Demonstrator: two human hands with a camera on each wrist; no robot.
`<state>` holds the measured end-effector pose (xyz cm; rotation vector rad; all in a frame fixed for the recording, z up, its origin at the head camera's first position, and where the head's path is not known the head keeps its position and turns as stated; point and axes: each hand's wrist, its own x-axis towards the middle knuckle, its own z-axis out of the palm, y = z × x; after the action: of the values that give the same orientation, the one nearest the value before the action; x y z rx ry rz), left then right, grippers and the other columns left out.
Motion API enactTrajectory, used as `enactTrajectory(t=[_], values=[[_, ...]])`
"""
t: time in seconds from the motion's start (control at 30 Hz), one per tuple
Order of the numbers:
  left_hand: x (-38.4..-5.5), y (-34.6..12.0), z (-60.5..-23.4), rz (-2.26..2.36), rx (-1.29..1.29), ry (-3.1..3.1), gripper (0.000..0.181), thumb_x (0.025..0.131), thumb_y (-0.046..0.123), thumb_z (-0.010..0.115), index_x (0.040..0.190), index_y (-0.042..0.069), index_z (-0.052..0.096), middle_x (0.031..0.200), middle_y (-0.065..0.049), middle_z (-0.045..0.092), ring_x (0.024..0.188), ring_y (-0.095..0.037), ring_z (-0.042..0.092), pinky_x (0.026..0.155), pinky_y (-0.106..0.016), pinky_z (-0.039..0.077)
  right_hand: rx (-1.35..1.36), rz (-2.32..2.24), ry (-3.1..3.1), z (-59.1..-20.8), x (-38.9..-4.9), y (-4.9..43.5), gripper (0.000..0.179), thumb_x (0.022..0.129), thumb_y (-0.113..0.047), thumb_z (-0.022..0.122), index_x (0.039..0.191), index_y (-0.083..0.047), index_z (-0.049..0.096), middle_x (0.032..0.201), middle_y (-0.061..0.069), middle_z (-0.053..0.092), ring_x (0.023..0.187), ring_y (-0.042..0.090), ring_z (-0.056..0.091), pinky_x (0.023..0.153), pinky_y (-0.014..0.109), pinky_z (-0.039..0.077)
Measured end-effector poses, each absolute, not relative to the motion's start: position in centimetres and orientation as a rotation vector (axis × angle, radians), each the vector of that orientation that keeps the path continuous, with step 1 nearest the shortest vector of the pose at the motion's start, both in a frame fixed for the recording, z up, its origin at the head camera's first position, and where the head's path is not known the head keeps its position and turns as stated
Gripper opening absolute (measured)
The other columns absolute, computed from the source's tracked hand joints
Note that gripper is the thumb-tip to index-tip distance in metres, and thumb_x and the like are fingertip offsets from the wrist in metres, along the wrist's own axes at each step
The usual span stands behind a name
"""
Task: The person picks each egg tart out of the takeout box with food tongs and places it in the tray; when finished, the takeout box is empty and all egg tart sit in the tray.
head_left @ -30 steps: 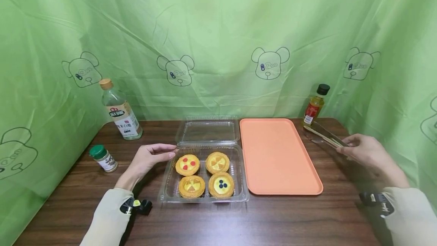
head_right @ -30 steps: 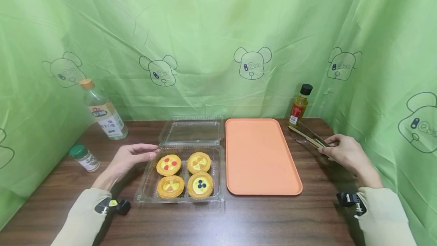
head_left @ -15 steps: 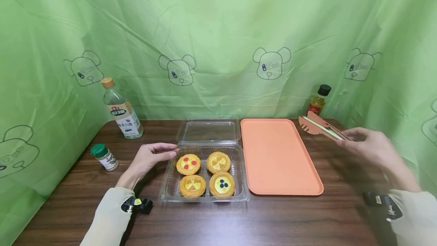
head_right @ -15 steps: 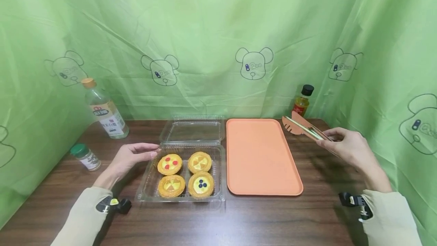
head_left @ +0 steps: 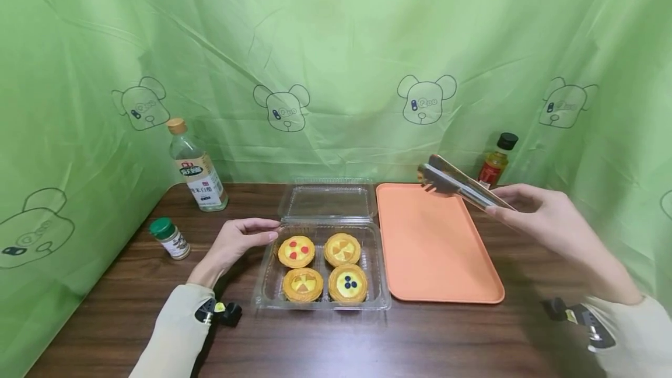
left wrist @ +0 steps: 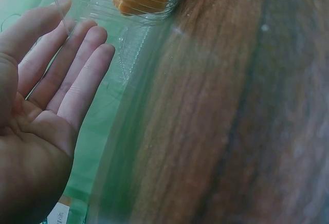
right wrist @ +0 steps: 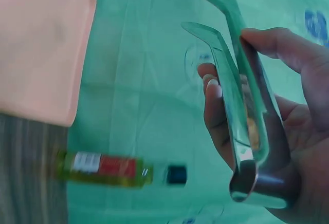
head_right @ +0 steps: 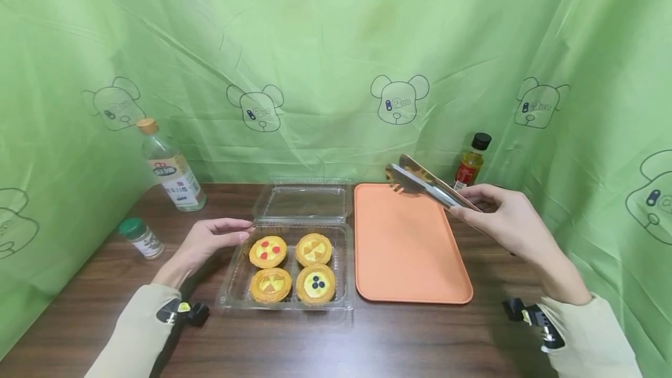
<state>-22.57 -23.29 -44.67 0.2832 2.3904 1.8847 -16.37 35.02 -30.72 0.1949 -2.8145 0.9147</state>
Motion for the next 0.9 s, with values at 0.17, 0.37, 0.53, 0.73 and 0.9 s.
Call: enactTrajectory(t=[0.17, 0.37, 0.53, 0.73, 0.9], values=[[-22.6, -23.2, -44.7, 1.897, 0.282, 2.370, 0.040, 0.090, 0.019, 0.089, 0.124, 0.000, 0.077, 0.116, -0.012, 0.078, 0.106, -0.018, 0.075, 0.092, -0.027, 0.057, 0.357, 0.928, -2.795, -30.0, -16.6, 31.9, 0.038, 0.096, -0.039, 0.082, 0.130, -0.023, 0.075, 0.107, -0.003, 0.078, 0.096, 0.007, 0.065, 0.080, 0.020, 0.046], [-22.5, -23.2, -44.6, 1.916, 0.306, 2.352, 0.041, 0.091, 0.017, 0.088, 0.125, -0.003, 0.076, 0.117, -0.015, 0.078, 0.106, -0.017, 0.075, 0.092, -0.026, 0.057, 0.489, 0.940, -2.810, -29.7, -16.7, 28.2, 0.036, 0.096, -0.034, 0.083, 0.128, -0.019, 0.076, 0.102, -0.003, 0.077, 0.085, 0.012, 0.068, 0.071, 0.026, 0.052], [-22.6, -23.2, -44.6, 1.910, 0.289, 2.352, 0.041, 0.091, 0.018, 0.088, 0.125, -0.002, 0.076, 0.116, -0.014, 0.078, 0.107, -0.018, 0.075, 0.092, -0.027, 0.057, 0.582, 1.003, -2.821, -30.0, -17.0, 25.7, 0.032, 0.096, -0.032, 0.081, 0.125, -0.017, 0.077, 0.095, -0.005, 0.075, 0.077, 0.014, 0.067, 0.068, 0.030, 0.052], [-22.4, -23.3, -44.7, 1.896, 0.279, 2.369, 0.040, 0.091, 0.018, 0.088, 0.125, -0.001, 0.077, 0.117, -0.013, 0.078, 0.107, -0.017, 0.075, 0.093, -0.026, 0.056, 0.692, 1.063, -2.791, -31.0, -17.6, 23.4, 0.024, 0.095, -0.027, 0.082, 0.117, -0.017, 0.078, 0.091, -0.007, 0.073, 0.077, 0.014, 0.067, 0.069, 0.031, 0.053], [-22.5, -23.2, -44.6, 1.901, 0.285, 2.376, 0.040, 0.090, 0.017, 0.089, 0.124, -0.001, 0.077, 0.116, -0.013, 0.078, 0.108, -0.017, 0.075, 0.095, -0.026, 0.055, 0.768, 1.147, -2.802, -31.7, -17.9, 21.7, 0.020, 0.096, -0.024, 0.082, 0.113, -0.016, 0.078, 0.090, -0.007, 0.073, 0.072, 0.014, 0.067, 0.066, 0.030, 0.054]])
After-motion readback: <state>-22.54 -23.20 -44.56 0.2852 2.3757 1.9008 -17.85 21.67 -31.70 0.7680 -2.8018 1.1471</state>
